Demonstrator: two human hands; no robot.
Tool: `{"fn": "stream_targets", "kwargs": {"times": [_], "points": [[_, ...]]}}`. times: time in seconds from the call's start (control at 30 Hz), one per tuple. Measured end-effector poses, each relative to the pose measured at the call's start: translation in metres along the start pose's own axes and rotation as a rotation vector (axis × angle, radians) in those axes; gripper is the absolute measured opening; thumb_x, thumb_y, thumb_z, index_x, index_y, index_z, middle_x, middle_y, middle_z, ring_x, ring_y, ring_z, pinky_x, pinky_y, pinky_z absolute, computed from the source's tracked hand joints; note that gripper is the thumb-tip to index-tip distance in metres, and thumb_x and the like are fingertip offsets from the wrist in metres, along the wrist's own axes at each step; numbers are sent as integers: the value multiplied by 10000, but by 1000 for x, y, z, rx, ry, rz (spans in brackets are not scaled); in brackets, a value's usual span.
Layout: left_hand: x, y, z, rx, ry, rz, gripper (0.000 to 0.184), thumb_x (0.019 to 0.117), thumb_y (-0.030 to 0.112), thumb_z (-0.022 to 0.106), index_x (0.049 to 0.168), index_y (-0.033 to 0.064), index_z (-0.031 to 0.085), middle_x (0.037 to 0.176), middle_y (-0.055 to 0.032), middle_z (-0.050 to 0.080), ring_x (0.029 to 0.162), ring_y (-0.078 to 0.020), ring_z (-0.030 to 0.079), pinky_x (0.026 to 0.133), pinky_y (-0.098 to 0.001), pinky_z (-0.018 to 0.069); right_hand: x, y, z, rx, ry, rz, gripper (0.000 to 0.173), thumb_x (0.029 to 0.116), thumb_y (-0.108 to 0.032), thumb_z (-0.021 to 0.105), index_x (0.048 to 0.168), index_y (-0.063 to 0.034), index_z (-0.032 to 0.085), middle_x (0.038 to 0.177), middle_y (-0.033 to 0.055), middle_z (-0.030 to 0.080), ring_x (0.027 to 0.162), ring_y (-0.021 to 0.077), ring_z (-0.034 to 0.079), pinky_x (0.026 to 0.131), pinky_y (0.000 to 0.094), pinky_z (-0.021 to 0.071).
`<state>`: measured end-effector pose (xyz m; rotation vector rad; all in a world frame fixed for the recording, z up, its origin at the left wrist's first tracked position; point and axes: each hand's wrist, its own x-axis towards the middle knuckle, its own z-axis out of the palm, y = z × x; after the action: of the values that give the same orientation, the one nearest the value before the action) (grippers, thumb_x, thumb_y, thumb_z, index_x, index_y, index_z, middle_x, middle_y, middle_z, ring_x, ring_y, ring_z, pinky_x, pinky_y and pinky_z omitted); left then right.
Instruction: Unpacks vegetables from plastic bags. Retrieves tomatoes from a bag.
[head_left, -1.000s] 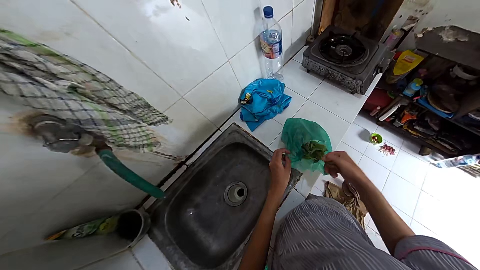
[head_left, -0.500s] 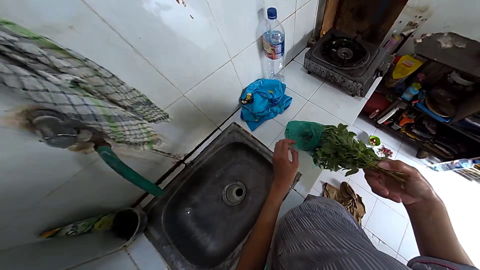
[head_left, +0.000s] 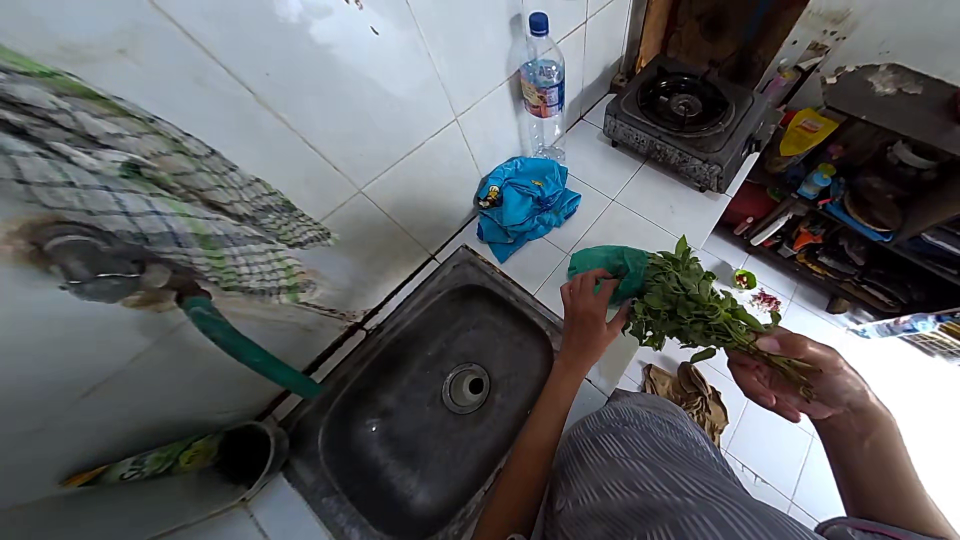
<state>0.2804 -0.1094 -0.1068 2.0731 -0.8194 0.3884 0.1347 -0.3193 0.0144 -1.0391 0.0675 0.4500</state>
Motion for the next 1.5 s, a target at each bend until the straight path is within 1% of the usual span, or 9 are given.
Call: {"fn": "stream_targets", "kwargs": {"times": [0.23, 0.33, 0.43, 0.6, 0.77, 0.93, 1.13, 1.33, 1.5], "points": [[9, -10, -4, -253, 137, -207, 222, 965, 81, 583, 1079, 10, 760, 1034, -146, 718, 1016, -309, 627, 918, -545, 413, -1, 6, -11, -256, 133, 81, 241, 919, -400, 634, 745, -234, 655, 624, -61, 696, 470, 16, 627, 405, 166, 493], [14, -18, -12, -360, 178, -345, 226, 1023, 82, 526, 1083, -20, 720, 981, -129, 721, 971, -229, 638, 913, -434, 471, -11, 4, -15, -256, 67, 93, 262, 911, -451, 674, 748, -246, 684, 631, -80, 689, 483, 6, 630, 414, 168, 505], [14, -16, -24, -364, 58, -212, 247, 1000, 105, 518, 1049, -30, 719, 1010, -139, 722, 1024, -272, 637, 955, -514, 439, -22, -4, -14, -209, -1, 51, 302, 923, -529, 669, 801, -258, 725, 656, -95, 697, 489, -13, 628, 412, 155, 504], [12, 10, -11, -227, 25, -29, 179, 887, 213, 737, 894, 36, 762, 920, -96, 738, 950, -274, 649, 935, -545, 388, -20, -8, -11, -200, -4, 24, 298, 933, -511, 665, 792, -254, 721, 649, -99, 691, 489, -15, 627, 415, 152, 504], [17, 6, -13, -557, 91, -476, 175, 969, 56, 638, 1023, -105, 684, 964, -143, 700, 929, -153, 651, 902, -344, 516, -20, -5, -12, -220, -38, 50, 282, 918, -509, 682, 772, -270, 722, 658, -111, 699, 504, -25, 633, 425, 142, 502], [16, -15, -19, -756, 263, -808, 159, 1037, 93, 564, 1059, -43, 643, 893, -6, 652, 823, -10, 586, 817, -217, 486, -32, -7, -22, -151, -211, -54, 251, 974, -480, 638, 952, -260, 759, 757, -110, 743, 565, -18, 678, 473, 150, 547], [9, -6, -30, -675, 124, -639, 153, 983, -14, 574, 1092, -109, 625, 935, -47, 647, 857, 7, 590, 831, -188, 496, -45, -35, -33, -99, -325, -293, 322, 1013, -422, 584, 1225, -217, 712, 892, -59, 765, 631, 10, 704, 504, 146, 560], [-9, -4, -25, -611, 16, -482, 193, 960, 28, 590, 1058, -122, 659, 938, -104, 682, 884, -32, 629, 859, -204, 508, 12, -66, -59, -367, -85, -398, 300, 943, -590, 597, 991, -333, 743, 712, -143, 691, 511, -53, 590, 427, 121, 462], [-22, -1, -26, -643, 27, -462, 224, 969, 39, 563, 1068, -141, 652, 943, -99, 685, 875, 0, 626, 846, -174, 505, 109, -67, -107, -474, 162, -281, 305, 965, -382, 406, 794, -248, 620, 627, -117, 637, 507, -9, 559, 465, 173, 457]]}}
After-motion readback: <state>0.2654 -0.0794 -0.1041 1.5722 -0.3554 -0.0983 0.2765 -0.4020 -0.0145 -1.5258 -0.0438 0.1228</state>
